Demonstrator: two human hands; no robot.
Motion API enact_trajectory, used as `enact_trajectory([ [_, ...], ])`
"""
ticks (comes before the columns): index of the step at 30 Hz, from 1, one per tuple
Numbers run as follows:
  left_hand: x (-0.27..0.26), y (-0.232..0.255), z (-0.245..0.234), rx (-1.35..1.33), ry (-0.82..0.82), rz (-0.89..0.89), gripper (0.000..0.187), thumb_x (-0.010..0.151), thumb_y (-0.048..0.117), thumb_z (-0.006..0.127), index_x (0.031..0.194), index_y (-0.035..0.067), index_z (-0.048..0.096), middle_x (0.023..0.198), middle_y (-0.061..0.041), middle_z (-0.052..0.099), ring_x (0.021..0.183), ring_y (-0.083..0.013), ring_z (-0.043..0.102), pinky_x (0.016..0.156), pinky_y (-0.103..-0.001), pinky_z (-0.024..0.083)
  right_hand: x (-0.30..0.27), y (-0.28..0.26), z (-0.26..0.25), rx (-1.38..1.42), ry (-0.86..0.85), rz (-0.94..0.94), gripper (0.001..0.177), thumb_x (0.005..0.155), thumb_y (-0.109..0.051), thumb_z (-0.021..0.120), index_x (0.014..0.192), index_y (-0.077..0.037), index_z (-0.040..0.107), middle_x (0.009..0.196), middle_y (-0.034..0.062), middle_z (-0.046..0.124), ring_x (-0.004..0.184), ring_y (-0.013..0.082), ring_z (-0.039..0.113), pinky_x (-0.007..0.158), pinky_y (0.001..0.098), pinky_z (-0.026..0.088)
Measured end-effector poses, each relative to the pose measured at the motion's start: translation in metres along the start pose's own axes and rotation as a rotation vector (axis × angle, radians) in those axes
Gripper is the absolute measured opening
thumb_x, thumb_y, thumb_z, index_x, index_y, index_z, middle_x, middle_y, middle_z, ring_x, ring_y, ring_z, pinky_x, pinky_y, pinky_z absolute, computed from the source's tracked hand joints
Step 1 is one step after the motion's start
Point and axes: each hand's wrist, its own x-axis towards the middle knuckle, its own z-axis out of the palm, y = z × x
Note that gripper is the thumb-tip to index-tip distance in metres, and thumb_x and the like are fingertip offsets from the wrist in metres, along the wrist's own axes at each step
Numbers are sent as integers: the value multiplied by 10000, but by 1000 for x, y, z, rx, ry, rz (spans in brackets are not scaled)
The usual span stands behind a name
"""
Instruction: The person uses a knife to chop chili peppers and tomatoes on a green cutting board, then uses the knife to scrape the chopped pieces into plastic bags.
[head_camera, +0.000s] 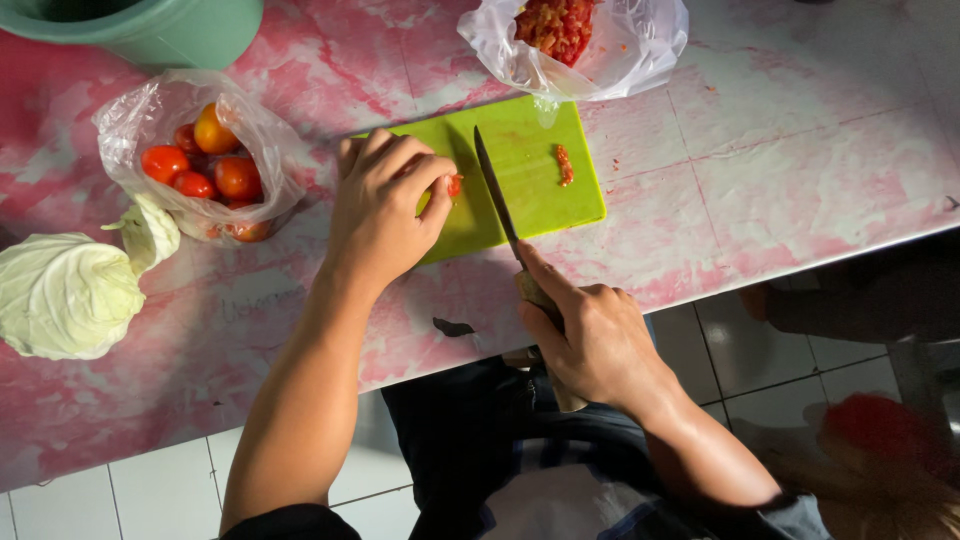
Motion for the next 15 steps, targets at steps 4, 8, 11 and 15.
enact_trajectory([
  [4,2,12,7,46,21,55,108,917,94,766,1008,119,714,974,4,668,967,-220,584,891,-418,399,-6,7,-9,-5,1,26,625,882,-240,671,1487,-167,529,575,178,661,517,386,660,553,470,524],
  [8,2,19,18,-14,-56,109,104,937,161,782,1012,115,727,979,14,683,970,-216,592,880,-408,404,-9,17,-23,15,-29,150,653,844,-259,697,1473,-197,534,565,189,663,522,380,682,552,458,531],
  [11,3,17,27,-75,-100,105,91,939,185,781,982,120,734,962,15,684,962,-222,584,889,-411,410,-10,18,-27,-8,50,105,633,868,-223,682,1480,-153,534,618,192,675,554,387,680,558,445,534],
  [15,-1,16,26,-103,-110,62,47,919,170,769,923,128,750,917,12,672,960,-227,581,902,-417,415,-11,8,-22,26,27,123,644,861,-221,675,1485,-159,528,592,187,667,539,374,687,554,441,537],
])
